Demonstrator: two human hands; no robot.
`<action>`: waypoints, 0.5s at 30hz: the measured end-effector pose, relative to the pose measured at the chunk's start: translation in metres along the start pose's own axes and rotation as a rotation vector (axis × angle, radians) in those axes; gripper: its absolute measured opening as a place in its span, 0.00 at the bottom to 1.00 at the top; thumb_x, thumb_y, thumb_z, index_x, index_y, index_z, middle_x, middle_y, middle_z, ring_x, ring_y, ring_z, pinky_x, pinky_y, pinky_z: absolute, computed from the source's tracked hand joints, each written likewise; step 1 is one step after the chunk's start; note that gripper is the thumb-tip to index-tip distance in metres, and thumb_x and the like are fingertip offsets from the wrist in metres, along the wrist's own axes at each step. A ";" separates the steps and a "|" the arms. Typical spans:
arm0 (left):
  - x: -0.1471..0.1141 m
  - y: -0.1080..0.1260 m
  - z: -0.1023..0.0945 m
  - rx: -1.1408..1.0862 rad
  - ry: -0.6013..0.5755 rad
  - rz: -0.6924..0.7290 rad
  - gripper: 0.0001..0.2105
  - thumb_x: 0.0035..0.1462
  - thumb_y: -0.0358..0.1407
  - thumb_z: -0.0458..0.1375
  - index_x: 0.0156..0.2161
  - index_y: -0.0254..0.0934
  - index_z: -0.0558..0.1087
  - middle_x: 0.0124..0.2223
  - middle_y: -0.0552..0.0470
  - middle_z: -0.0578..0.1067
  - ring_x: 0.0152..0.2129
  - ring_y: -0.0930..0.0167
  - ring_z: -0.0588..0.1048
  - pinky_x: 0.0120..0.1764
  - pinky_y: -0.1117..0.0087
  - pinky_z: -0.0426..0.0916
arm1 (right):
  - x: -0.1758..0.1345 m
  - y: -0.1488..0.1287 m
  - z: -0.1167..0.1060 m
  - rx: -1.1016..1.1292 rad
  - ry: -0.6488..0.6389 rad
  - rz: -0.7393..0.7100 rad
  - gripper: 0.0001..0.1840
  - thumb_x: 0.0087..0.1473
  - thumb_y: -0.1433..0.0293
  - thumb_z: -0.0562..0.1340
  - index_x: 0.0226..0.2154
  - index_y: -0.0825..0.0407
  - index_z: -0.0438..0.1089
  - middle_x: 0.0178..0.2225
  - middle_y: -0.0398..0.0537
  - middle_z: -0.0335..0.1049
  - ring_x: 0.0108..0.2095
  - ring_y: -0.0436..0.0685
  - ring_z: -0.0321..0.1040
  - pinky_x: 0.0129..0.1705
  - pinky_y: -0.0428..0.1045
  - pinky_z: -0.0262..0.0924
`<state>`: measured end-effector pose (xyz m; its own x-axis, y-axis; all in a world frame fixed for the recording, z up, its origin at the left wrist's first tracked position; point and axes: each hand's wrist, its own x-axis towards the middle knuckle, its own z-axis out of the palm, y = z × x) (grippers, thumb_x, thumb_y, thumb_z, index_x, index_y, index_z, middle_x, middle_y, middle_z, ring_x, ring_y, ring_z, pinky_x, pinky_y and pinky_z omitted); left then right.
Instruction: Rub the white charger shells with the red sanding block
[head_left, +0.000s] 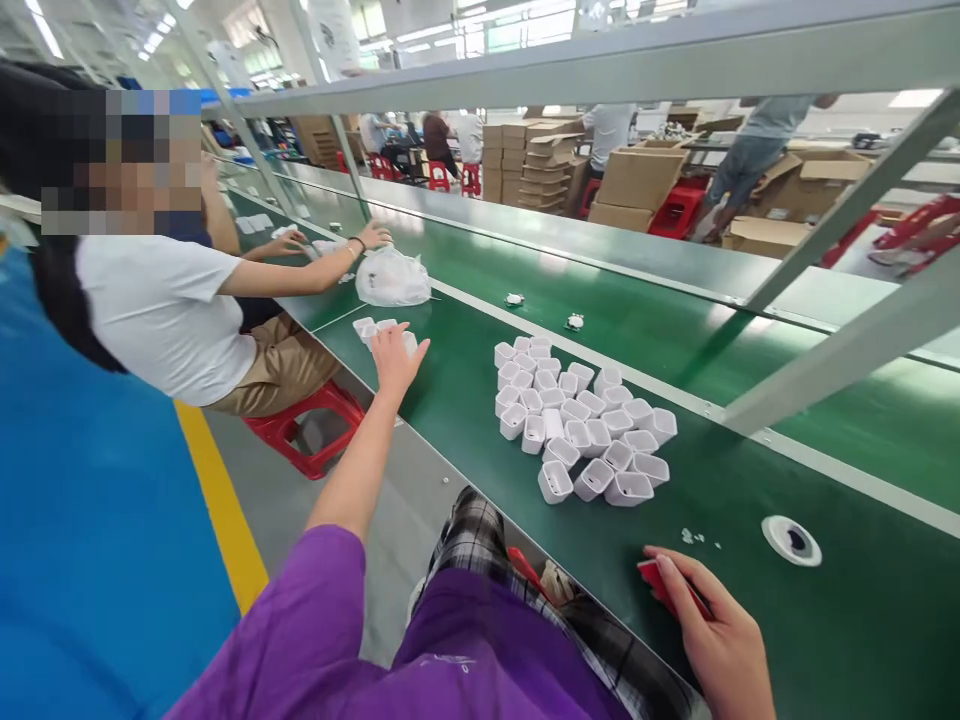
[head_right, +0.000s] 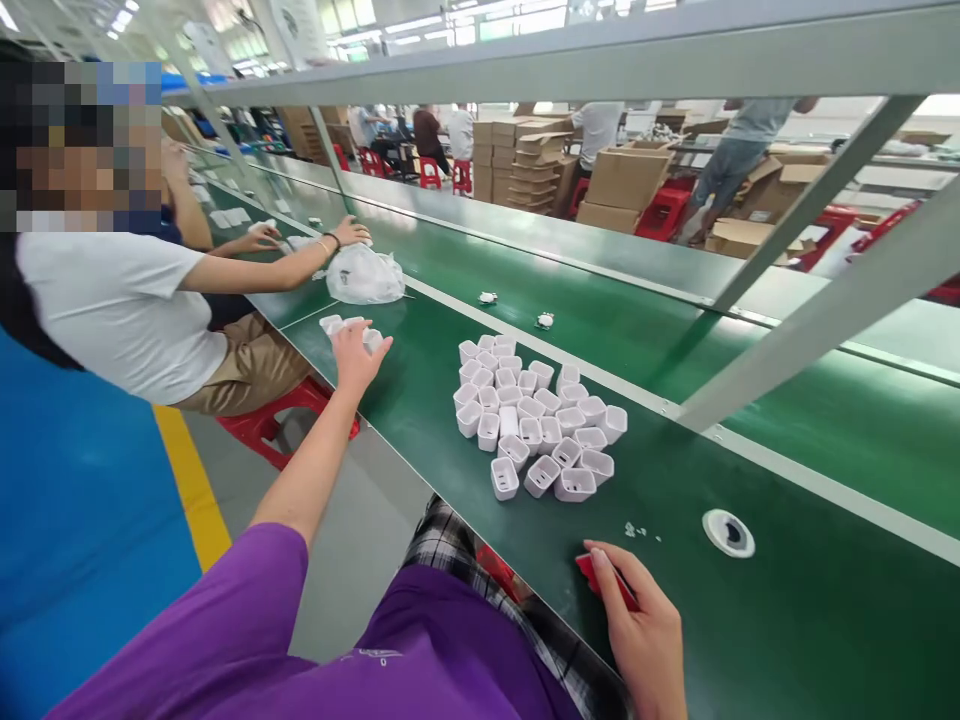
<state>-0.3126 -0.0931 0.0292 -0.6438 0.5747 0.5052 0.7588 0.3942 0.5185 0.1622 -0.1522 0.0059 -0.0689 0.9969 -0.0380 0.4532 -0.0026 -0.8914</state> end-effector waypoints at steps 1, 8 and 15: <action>-0.011 0.006 0.001 -0.085 -0.043 0.070 0.17 0.58 0.40 0.60 0.50 0.36 0.71 0.53 0.38 0.72 0.51 0.55 0.70 0.51 0.53 0.69 | -0.001 0.001 0.001 0.039 0.001 0.004 0.29 0.46 0.42 0.65 0.32 0.51 0.82 0.29 0.52 0.81 0.29 0.59 0.78 0.34 0.49 0.76; -0.090 0.053 0.012 -0.494 -0.470 0.439 0.21 0.57 0.36 0.58 0.56 0.40 0.68 0.54 0.45 0.73 0.45 0.67 0.75 0.43 0.66 0.77 | -0.005 0.008 0.007 0.150 0.019 -0.007 0.27 0.51 0.46 0.65 0.36 0.52 0.81 0.29 0.50 0.80 0.24 0.54 0.75 0.31 0.47 0.75; -0.085 0.062 0.023 -0.483 -0.563 0.493 0.20 0.55 0.31 0.58 0.54 0.38 0.72 0.57 0.43 0.73 0.50 0.65 0.76 0.43 0.66 0.79 | -0.008 0.005 0.008 0.127 0.031 -0.040 0.24 0.54 0.49 0.63 0.38 0.51 0.80 0.26 0.47 0.78 0.20 0.52 0.70 0.25 0.47 0.72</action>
<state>-0.2087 -0.1013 0.0028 -0.0147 0.9165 0.3999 0.7301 -0.2634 0.6305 0.1583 -0.1608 -0.0021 -0.0562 0.9984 0.0105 0.3343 0.0287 -0.9420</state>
